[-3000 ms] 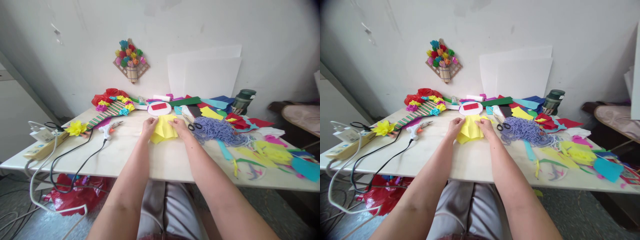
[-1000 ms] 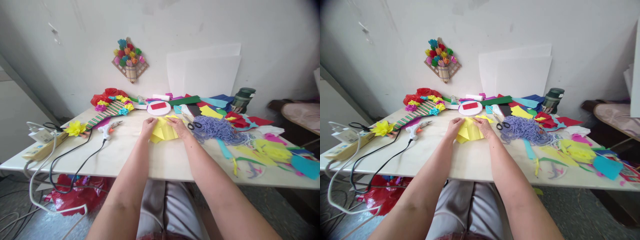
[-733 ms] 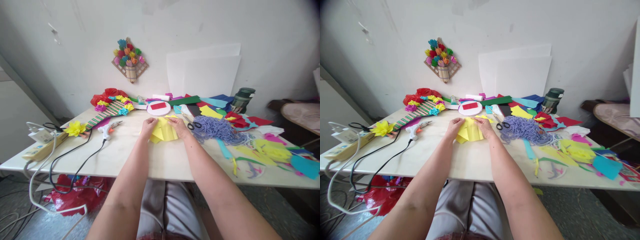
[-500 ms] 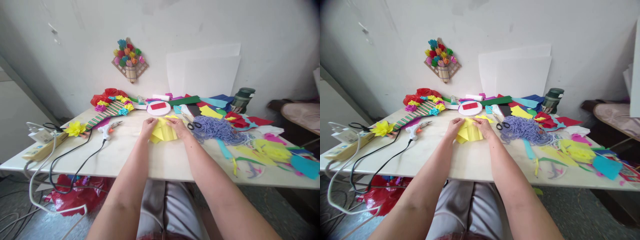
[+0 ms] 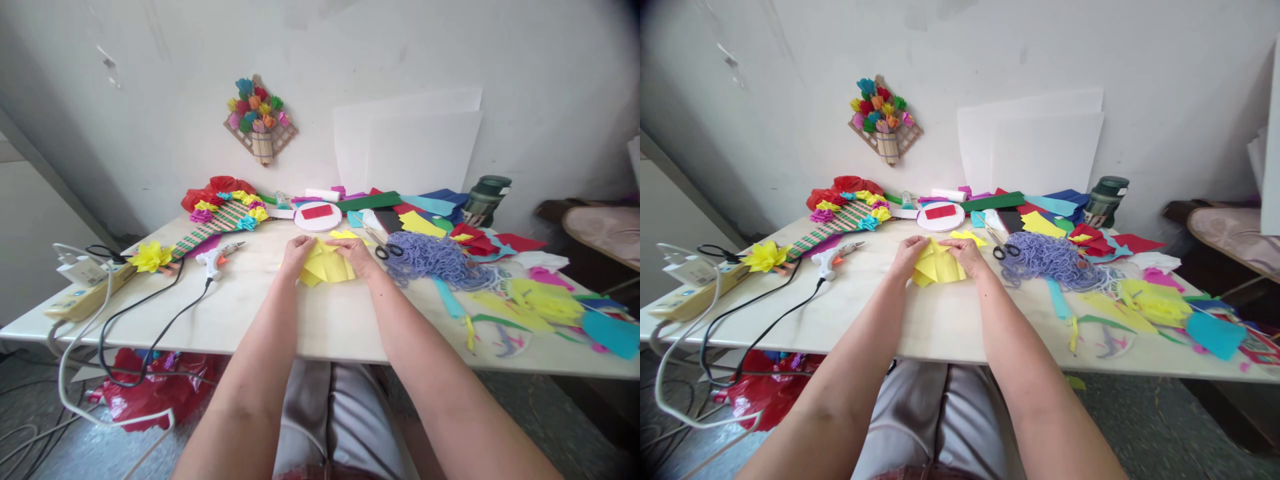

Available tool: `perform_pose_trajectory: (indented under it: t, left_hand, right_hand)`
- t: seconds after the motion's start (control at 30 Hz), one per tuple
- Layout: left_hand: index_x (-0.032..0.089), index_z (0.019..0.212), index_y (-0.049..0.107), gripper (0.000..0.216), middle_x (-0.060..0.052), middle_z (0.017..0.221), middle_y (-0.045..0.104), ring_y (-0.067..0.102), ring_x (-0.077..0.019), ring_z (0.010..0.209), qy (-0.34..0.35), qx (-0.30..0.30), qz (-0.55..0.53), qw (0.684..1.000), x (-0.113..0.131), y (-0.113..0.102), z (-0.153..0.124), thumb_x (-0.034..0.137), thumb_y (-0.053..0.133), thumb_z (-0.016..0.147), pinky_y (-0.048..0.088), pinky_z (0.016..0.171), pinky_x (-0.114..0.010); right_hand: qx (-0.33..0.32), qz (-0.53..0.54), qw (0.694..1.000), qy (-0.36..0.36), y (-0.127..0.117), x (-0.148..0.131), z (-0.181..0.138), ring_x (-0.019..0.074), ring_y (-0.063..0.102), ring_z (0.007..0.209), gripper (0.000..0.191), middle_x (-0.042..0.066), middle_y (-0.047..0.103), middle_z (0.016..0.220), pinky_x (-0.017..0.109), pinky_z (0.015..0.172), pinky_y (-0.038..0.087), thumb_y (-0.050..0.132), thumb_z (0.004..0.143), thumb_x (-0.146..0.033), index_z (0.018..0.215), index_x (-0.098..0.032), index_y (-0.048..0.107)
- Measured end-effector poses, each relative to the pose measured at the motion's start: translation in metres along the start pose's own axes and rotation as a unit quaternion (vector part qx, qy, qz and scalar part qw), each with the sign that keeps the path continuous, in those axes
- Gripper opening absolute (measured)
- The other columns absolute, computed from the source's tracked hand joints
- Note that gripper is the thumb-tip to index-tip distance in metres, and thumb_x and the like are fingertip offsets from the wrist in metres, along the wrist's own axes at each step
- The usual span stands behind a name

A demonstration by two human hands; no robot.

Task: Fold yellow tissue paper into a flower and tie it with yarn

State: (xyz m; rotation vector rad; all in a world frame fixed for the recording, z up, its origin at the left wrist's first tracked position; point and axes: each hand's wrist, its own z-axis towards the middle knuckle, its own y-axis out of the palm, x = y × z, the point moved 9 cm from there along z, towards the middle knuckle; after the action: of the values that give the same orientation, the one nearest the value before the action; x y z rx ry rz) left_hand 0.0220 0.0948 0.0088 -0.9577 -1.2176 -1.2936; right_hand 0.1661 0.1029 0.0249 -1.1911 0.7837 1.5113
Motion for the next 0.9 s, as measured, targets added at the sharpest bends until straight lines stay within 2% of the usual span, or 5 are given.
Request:
perform_pose_trajectory:
  t: [0.33, 0.57, 0.77, 0.9]
  left_hand:
    - [0.015, 0.062, 0.052, 0.026, 0.002, 0.051, 0.051, 0.049, -0.0108, 0.046, -0.003, -0.018, -0.021, 1.000, 0.001, 0.002, -0.001, 0.040, 0.061, 0.062, 0.038, 0.047, -0.023]
    - [0.015, 0.062, 0.052, 0.032, 0.001, 0.051, 0.052, 0.048, -0.0096, 0.044, -0.001, -0.028, 0.028, 0.999, -0.002, 0.004, -0.002, 0.043, 0.065, 0.059, 0.035, 0.043, -0.021]
    - [0.014, 0.065, 0.054, 0.031, 0.002, 0.052, 0.053, 0.048, -0.0092, 0.044, 0.010, -0.030, 0.008, 0.999, -0.003, 0.003, 0.000, 0.042, 0.065, 0.060, 0.036, 0.043, -0.020]
    - [0.014, 0.066, 0.054, 0.031, 0.001, 0.055, 0.055, 0.050, -0.0098, 0.047, 0.017, -0.036, 0.006, 0.999, -0.001, 0.005, 0.000, 0.043, 0.066, 0.061, 0.038, 0.045, -0.021]
  right_hand:
    - [-0.005, -0.033, 0.999, -0.017, 0.001, -0.007, -0.002, 0.0180, 0.060, 0.082, 0.032, 0.003, 0.069, 0.086, 0.031, 0.075, 0.045, 0.049, 0.061, -0.015, 0.083, -0.019, 0.072]
    - [-0.013, -0.068, 0.997, -0.024, 0.003, -0.015, -0.004, 0.0200, 0.059, 0.086, 0.029, 0.002, 0.069, 0.084, 0.033, 0.079, 0.043, 0.051, 0.061, -0.017, 0.080, -0.020, 0.072]
    - [-0.055, -0.051, 0.993, -0.087, 0.007, -0.027, -0.006, 0.0197, 0.058, 0.090, 0.027, 0.003, 0.069, 0.081, 0.032, 0.089, 0.037, 0.047, 0.072, -0.029, 0.076, -0.019, 0.072]
    - [-0.014, -0.016, 1.000, -0.020, 0.003, -0.012, -0.003, 0.0194, 0.059, 0.082, 0.027, 0.004, 0.068, 0.079, 0.033, 0.080, 0.042, 0.057, 0.068, -0.037, 0.079, -0.017, 0.071]
